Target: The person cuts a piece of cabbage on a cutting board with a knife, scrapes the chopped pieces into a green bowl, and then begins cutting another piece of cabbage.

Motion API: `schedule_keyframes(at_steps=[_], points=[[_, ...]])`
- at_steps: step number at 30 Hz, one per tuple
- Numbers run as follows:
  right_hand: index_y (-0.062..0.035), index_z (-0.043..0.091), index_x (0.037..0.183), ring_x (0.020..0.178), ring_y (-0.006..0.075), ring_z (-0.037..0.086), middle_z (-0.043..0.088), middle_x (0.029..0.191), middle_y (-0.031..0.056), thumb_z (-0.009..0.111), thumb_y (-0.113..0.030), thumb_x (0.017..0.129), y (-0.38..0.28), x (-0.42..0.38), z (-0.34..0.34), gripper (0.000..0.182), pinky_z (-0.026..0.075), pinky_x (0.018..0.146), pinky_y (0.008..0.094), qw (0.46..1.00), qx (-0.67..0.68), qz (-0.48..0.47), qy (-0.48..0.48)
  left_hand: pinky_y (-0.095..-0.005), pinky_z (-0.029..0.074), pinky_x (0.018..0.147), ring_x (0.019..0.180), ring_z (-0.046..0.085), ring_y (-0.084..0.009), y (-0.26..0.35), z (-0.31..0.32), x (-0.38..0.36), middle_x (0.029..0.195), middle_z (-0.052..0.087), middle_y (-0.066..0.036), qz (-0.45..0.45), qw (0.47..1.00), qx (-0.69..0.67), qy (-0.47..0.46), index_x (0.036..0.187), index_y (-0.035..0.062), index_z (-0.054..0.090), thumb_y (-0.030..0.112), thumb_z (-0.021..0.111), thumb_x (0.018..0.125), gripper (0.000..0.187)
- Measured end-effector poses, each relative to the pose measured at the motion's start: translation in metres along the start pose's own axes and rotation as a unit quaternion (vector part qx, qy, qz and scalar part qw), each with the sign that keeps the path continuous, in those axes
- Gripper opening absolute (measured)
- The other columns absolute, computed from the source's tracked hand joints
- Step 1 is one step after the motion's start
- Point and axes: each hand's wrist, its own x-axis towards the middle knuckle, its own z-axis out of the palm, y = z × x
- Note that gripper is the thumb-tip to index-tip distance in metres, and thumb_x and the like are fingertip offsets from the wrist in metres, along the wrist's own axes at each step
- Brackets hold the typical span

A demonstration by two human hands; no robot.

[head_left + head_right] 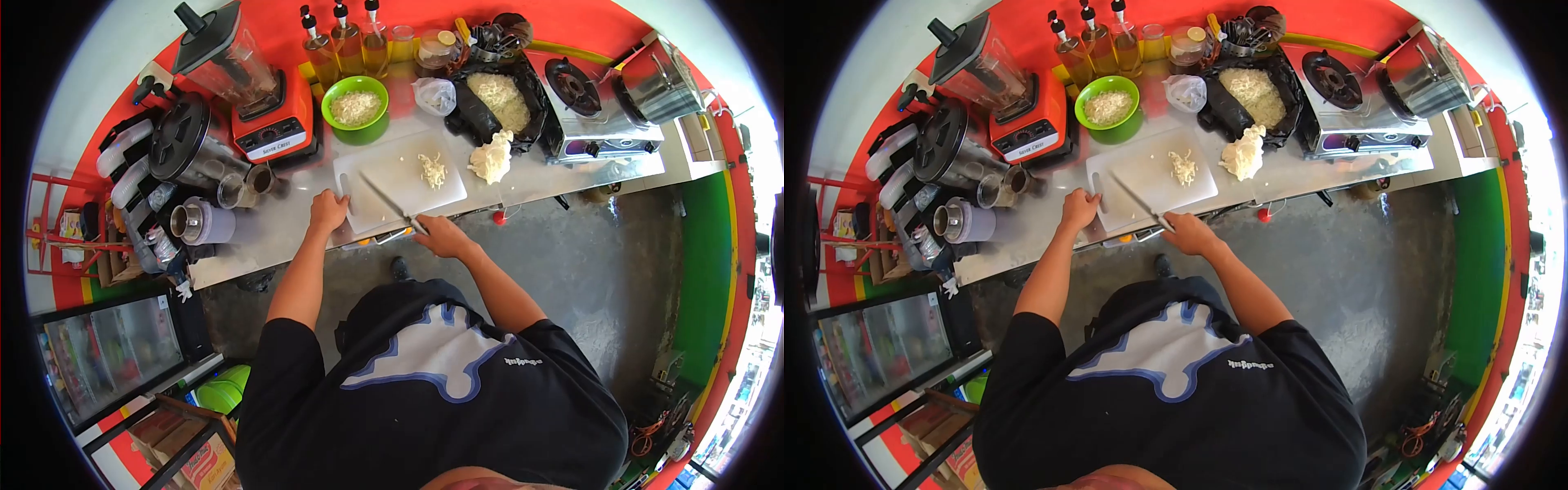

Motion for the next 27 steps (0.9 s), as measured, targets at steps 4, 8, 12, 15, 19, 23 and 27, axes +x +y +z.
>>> schedule_keyframes(at_steps=[4,8,12,15,19,23,27], points=[[-0.0018,0.061,0.112,0.098,0.0464,0.064,0.068,0.100,0.0275,0.068,-0.030,0.092,-0.003,0.007,0.022,0.036,0.050,0.084,0.0522,0.994,-0.056,-0.088,-0.021,-0.0473,0.055,0.082,0.092,0.070,-0.0385,-0.007,0.000,0.005,0.092,0.072,-0.021,0.004,1.000,-0.011,-0.011,0.087,-0.0005,0.066,0.041,0.072,0.089,0.042],[-0.0014,0.061,0.112,0.091,0.0460,0.066,0.069,0.093,0.0267,0.067,-0.029,0.092,0.019,0.013,0.022,0.035,0.052,0.082,0.0511,0.996,-0.050,-0.072,0.021,-0.0479,0.055,0.081,0.091,0.069,-0.0396,0.002,-0.001,-0.004,0.091,0.071,-0.021,0.001,1.000,-0.012,-0.001,0.090,-0.0007,0.065,0.042,0.072,0.089,0.043],[-0.0003,0.060,0.111,0.062,0.0350,0.070,0.069,0.078,0.0217,0.066,-0.026,0.093,0.036,0.009,-0.009,0.032,0.055,0.069,0.0457,0.997,0.010,0.032,0.064,-0.0490,0.055,0.080,0.090,0.069,-0.0399,-0.004,0.017,-0.010,0.092,0.068,-0.021,0.065,0.995,0.014,0.073,0.094,-0.0027,0.063,0.040,0.069,0.091,0.043],[0.0009,0.061,0.106,0.049,0.0275,0.066,0.067,0.070,0.0185,0.067,-0.025,0.093,0.048,0.006,-0.029,0.030,0.053,0.056,0.0419,0.993,0.049,0.039,0.099,-0.0489,0.056,0.081,0.093,0.069,-0.0386,0.001,0.030,-0.012,0.092,0.068,-0.022,0.068,0.982,0.074,0.158,0.092,-0.0034,0.063,0.035,0.067,0.092,0.038],[0.0016,0.064,0.101,0.049,0.0254,0.065,0.065,0.066,0.0160,0.068,-0.024,0.091,0.046,0.001,-0.039,0.027,0.051,0.052,0.0393,0.992,0.048,0.053,0.099,-0.0478,0.058,0.080,0.091,0.070,-0.0397,0.024,0.016,-0.020,0.092,0.068,-0.021,0.001,0.990,0.083,0.110,0.097,-0.0033,0.062,0.028,0.067,0.092,0.032],[-0.0015,0.066,0.103,0.054,0.0279,0.066,0.065,0.064,0.0155,0.068,-0.027,0.089,0.042,-0.007,-0.046,0.030,0.052,0.060,0.0409,0.988,0.077,0.063,0.118,-0.0442,0.060,0.074,0.083,0.072,-0.0381,0.014,0.009,-0.006,0.088,0.069,-0.017,-0.009,0.999,0.039,0.033,0.105,-0.0026,0.060,0.022,0.067,0.089,0.030],[-0.0021,0.067,0.099,0.050,0.0141,0.058,0.058,0.063,0.0055,0.071,-0.023,0.091,0.047,-0.023,-0.052,0.023,0.047,0.050,0.0327,0.964,0.216,0.071,0.137,-0.0339,0.057,0.064,0.071,0.069,-0.0191,0.015,0.002,-0.011,0.077,0.065,-0.006,-0.178,0.902,-0.390,-0.052,0.099,0.0020,0.061,0.030,0.068,0.093,0.030]])
